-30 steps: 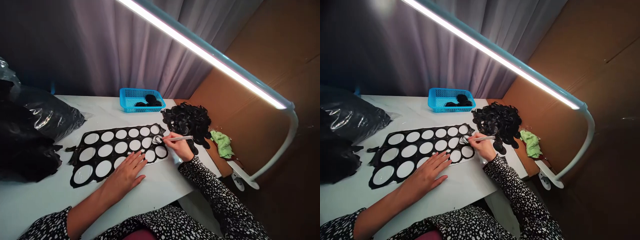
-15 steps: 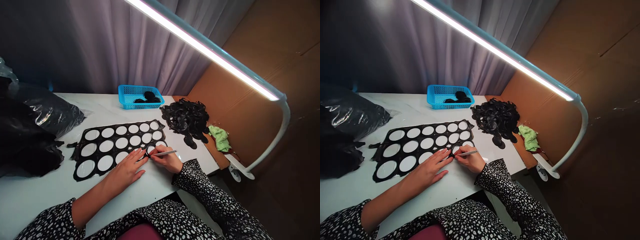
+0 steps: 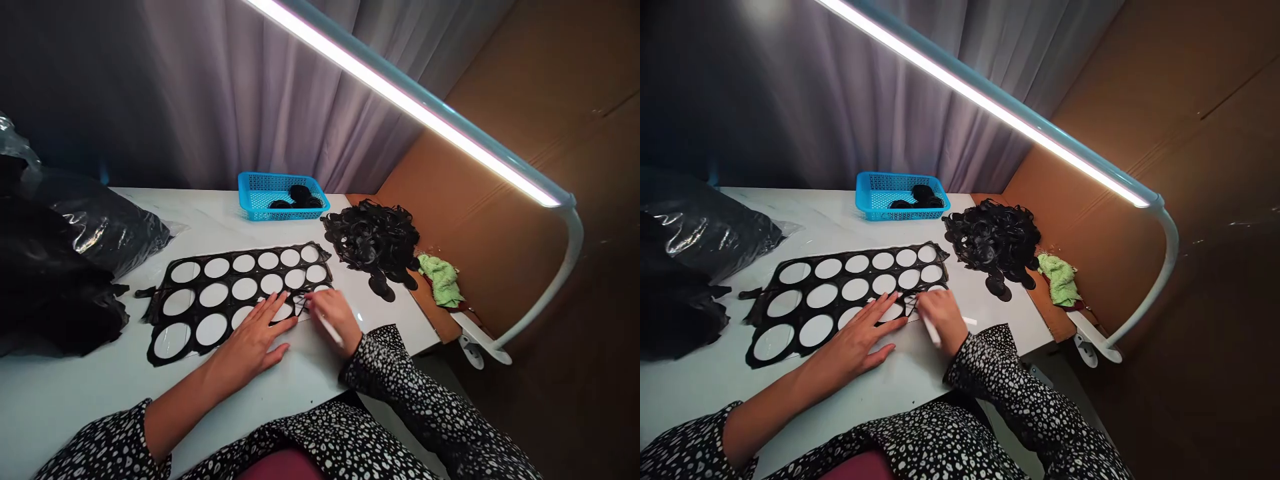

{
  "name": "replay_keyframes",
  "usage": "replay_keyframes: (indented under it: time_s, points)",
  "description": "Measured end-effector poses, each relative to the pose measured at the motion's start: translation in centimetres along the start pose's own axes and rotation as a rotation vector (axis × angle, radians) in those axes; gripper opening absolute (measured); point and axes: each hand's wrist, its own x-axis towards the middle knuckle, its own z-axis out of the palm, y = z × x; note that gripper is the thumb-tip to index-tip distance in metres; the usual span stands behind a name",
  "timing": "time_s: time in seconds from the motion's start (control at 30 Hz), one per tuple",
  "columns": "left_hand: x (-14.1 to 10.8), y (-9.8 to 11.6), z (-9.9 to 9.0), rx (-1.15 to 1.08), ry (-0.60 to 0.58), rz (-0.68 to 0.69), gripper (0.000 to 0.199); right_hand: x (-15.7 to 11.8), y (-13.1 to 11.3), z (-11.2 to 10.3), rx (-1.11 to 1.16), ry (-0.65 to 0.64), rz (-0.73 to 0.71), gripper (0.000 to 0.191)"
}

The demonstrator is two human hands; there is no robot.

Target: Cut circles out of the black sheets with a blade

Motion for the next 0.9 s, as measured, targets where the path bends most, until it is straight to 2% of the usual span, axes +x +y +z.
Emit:
replay_keyframes:
  time_s: [0.1,0.2,0.3,0.4,0.53,0.63,0.73,0.9]
  points:
    - [0.0,0.2,-0.3,-0.013,0.009,-0.009,0.042,2.3,3.7,-2.3,0.066,0.191,0.239,0.014]
    - [0.0,0.5,-0.7,-0.030,0.012,-0.010,0.041,4.2,7.0,-4.5,0.177,0.307,0.444,0.015]
    - [-0.4,0.6,-1.1,-0.024,0.003,0.004,0.047,4.9,7.5,-5.3,0.273,0.332,0.505,0.019]
    - [-1.6,0.6,-1.5,0.015,0.039,-0.015,0.050,4.9,4.9,-4.5,0.393,0.236,0.438,0.018]
    - [-3.5,0.7,-1.8,0.060,0.101,-0.064,0.040,4.0,-0.6,-2.2,0.542,-0.008,0.307,0.015]
    - [-4.4,0.8,-1.6,0.074,0.099,-0.071,0.041,3.1,-3.5,-0.9,0.594,-0.168,0.256,0.014]
    - [-4.8,0.8,-1.2,0.061,0.098,-0.069,0.042,2.3,-4.6,-0.1,0.575,-0.244,0.210,0.008]
    - [-5.0,0.6,-0.6,0.051,0.110,-0.066,0.041,1.8,-5.1,0.5,0.526,-0.252,0.185,0.008]
